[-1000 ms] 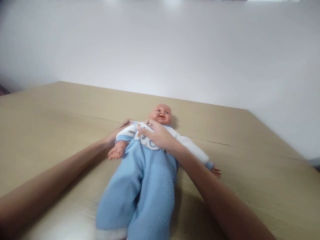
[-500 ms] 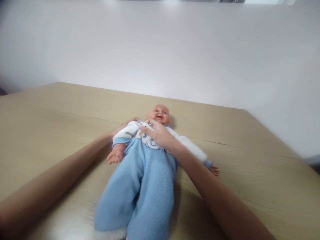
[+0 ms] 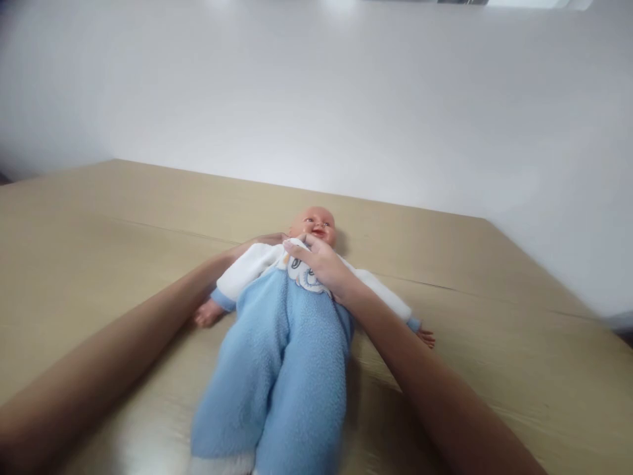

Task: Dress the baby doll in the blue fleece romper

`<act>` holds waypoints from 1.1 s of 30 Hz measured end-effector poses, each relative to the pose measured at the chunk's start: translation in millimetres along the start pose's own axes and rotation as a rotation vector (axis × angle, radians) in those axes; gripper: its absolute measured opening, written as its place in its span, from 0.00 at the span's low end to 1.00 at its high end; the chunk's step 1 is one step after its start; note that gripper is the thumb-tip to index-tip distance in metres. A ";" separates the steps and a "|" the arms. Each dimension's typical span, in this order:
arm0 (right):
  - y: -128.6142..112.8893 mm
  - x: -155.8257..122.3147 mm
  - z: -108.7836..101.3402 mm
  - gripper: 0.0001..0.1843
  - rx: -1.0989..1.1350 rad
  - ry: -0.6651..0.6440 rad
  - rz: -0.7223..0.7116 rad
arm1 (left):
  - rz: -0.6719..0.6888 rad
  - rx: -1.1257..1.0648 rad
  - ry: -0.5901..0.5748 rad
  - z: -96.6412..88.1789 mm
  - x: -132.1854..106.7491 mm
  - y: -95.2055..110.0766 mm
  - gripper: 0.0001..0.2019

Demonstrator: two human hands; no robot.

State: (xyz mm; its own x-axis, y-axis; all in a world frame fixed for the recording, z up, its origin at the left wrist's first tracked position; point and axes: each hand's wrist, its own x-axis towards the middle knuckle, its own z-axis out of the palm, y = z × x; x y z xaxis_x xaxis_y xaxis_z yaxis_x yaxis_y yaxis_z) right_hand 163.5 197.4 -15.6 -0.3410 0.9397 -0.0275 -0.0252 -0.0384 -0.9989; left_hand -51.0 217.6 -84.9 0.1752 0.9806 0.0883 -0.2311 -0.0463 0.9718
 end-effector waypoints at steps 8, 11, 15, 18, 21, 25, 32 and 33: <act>-6.5 -2.1 3.8 0.27 0.101 0.056 0.026 | -0.111 0.222 -0.130 3.0 35.7 33.6 0.11; -8.2 -1.8 5.8 0.30 0.115 0.118 0.010 | -0.167 0.348 -0.229 -3.2 43.2 63.3 0.16; -8.7 -2.0 6.6 0.31 0.001 0.167 -0.041 | -0.167 0.537 -0.290 -12.7 37.6 78.0 0.23; -13.6 -5.2 2.9 0.27 -0.189 0.162 -0.071 | -0.071 0.607 -0.377 -17.5 35.0 74.6 0.24; -25.6 -11.9 -4.4 0.22 -0.488 0.176 -0.062 | 0.025 0.711 -0.489 -21.9 38.7 71.6 0.24; -35.9 -26.4 -16.2 0.21 -0.958 0.221 -0.031 | 0.058 0.832 -0.621 -26.6 46.0 72.7 0.23; 4.4 -84.3 -57.7 0.21 -1.144 0.388 -0.296 | 0.209 1.039 -0.532 -19.4 41.1 87.8 0.19; 12.0 -98.6 -68.5 0.23 -1.170 0.398 -0.300 | 0.280 1.076 -0.484 -13.3 36.3 91.4 0.17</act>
State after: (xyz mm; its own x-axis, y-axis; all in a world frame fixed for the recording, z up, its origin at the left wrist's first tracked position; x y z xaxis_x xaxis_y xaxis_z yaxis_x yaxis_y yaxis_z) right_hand 261.2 127.5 -27.4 -0.1567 0.9038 0.3983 0.8583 0.3241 -0.3978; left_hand -78.4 251.5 4.2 0.6390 0.7493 0.1739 0.5549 -0.6055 0.5705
